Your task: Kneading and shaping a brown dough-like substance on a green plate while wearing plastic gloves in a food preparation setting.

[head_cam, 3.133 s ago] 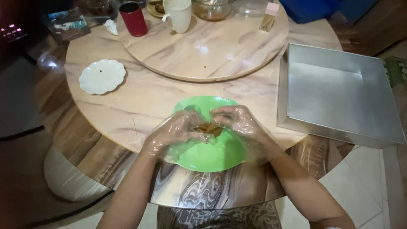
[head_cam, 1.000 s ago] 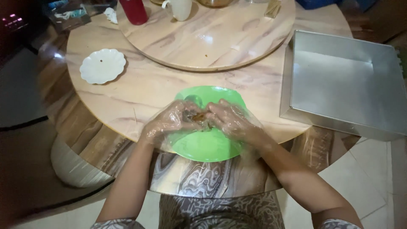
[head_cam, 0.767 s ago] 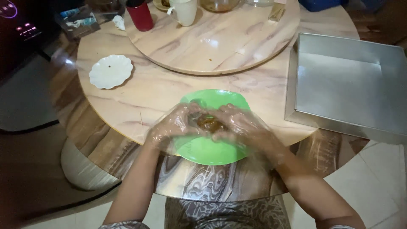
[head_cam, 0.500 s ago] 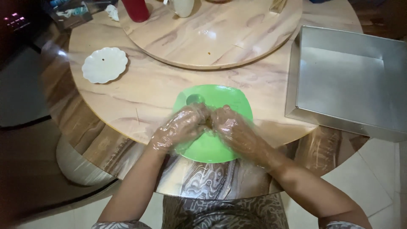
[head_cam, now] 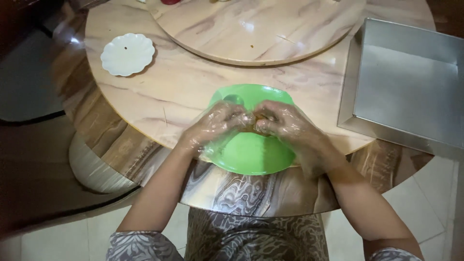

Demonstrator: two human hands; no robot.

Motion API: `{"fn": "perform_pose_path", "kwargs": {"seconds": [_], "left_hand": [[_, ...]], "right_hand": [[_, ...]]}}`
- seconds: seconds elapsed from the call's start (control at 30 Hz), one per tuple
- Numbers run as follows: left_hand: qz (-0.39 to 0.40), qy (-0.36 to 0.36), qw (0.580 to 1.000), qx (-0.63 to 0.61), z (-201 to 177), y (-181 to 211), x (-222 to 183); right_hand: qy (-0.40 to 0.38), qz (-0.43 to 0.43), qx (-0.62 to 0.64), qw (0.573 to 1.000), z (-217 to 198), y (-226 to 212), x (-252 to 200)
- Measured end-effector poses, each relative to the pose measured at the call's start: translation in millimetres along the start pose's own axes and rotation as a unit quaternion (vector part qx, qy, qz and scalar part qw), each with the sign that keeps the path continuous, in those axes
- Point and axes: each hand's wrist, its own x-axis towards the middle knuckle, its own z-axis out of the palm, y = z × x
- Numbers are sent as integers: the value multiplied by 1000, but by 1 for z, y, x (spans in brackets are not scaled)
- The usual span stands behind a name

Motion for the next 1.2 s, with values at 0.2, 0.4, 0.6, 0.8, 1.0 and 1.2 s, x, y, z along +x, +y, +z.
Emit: {"fn": "perform_pose_path", "kwargs": {"seconds": [0.2,0.4,0.6,0.8,1.0,1.2], "left_hand": [[27,52,982,181,13,-51,5],[162,51,985,17,7,-29,1],[136,39,976,168,23,-57,9],[280,148,927,203,34,-70,14],[59,28,995,73,25,-49,14],[-22,11,1000,-15,14,-34,4]], "right_hand": [[45,-70,-198,977,-10,27,0],[17,-249,-284,926,-21,60,10],[60,-116,-360,924,0,56,15],[144,-218,-386,885,2,86,26],[117,-121,-106,980,8,28,15],[119,-34,-10,992,13,25,11]]}}
